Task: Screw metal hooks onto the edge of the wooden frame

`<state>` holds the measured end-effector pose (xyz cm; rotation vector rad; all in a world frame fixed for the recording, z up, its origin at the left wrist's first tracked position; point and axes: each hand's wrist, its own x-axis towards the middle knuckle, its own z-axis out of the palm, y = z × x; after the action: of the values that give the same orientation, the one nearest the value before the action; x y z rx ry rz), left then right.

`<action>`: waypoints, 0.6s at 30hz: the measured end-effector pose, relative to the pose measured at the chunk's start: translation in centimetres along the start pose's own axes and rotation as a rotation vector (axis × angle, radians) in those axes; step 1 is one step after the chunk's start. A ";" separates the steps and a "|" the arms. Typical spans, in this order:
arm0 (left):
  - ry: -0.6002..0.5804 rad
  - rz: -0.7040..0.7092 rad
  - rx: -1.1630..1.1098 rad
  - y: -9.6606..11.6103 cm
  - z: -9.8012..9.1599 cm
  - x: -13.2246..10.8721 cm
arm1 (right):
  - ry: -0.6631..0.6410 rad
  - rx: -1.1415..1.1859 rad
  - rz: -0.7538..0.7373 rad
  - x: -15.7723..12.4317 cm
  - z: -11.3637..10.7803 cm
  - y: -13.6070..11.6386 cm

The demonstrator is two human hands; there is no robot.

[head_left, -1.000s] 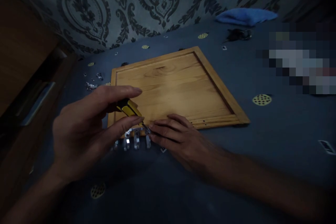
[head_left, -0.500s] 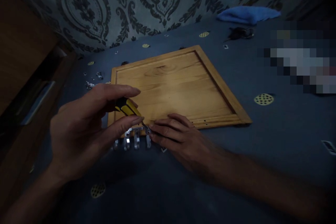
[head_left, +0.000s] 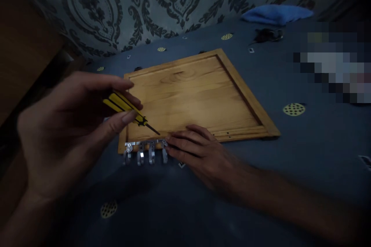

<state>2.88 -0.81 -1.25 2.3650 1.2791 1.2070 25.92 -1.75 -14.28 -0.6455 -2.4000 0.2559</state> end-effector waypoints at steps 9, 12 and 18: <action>-0.049 -0.081 -0.188 -0.4 0.6 0.0 | 0.004 0.011 0.021 0.3 -0.3 -0.3; -0.065 -0.065 -0.211 -0.6 0.7 -0.1 | 0.018 0.014 0.019 0.3 -0.2 -0.2; -0.080 -0.021 -0.199 -0.8 1.1 -0.1 | 0.000 0.007 0.012 0.3 -0.3 -0.2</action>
<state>3.14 -0.15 -2.40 2.2285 1.1013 1.1620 25.80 -1.70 -13.83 -0.6572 -2.3949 0.2695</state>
